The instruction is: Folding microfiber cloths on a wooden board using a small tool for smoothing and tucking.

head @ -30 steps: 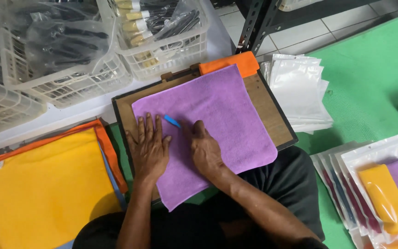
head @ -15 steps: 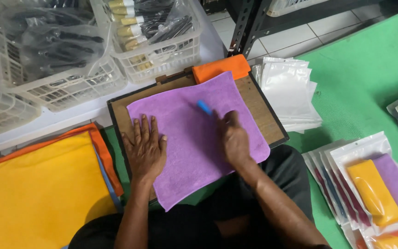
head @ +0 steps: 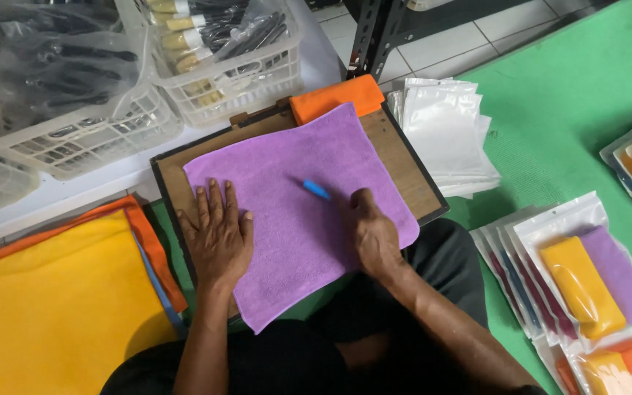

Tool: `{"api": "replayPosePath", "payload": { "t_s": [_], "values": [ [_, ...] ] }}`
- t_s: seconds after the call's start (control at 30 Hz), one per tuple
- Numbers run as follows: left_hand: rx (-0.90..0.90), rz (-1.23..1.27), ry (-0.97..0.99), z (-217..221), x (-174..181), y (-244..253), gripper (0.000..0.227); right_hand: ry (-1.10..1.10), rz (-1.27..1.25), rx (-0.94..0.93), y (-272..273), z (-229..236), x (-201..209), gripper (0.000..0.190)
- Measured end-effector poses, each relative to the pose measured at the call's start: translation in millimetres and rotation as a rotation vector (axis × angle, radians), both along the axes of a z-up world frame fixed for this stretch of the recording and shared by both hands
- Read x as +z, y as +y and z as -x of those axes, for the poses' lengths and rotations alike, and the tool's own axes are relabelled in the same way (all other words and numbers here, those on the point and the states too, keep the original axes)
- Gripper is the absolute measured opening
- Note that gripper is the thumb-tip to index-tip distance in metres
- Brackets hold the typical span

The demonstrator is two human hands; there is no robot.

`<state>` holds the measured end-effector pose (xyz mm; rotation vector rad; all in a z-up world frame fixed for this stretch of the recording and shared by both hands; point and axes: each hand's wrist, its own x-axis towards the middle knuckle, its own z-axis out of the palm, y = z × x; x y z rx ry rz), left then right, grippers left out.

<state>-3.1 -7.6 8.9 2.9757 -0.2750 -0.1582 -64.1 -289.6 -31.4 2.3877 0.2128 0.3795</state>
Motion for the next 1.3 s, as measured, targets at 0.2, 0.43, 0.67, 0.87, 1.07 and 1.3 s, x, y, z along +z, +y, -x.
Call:
{"api": "replayPosePath", "payload": {
  "t_s": [0.2,0.43,0.67,0.87,1.07,1.3],
  "values": [
    [0.02,0.002,0.003,3,1,2,0.068,-0.07,-0.307,-0.221,-40,1,43,0.05],
    [0.014,-0.032,-0.014,-2,-4,-1,0.067,-0.083,-1.022,-0.145,-11,13,27,0.045],
    [0.023,-0.044,0.008,0,0,-1,0.067,-0.069,-0.965,-0.356,-44,25,50,0.05],
    [0.019,-0.042,0.01,-1,2,-1,0.067,0.087,-1.124,-0.268,-34,50,57,0.037],
    [0.011,-0.015,-0.03,-2,-3,2,0.067,-0.189,-1.117,-0.44,-71,36,27,0.042],
    [0.125,0.196,-0.379,-83,-44,23,0.055,-0.252,-1.371,-0.209,-51,-72,51,0.033]
  ]
}}
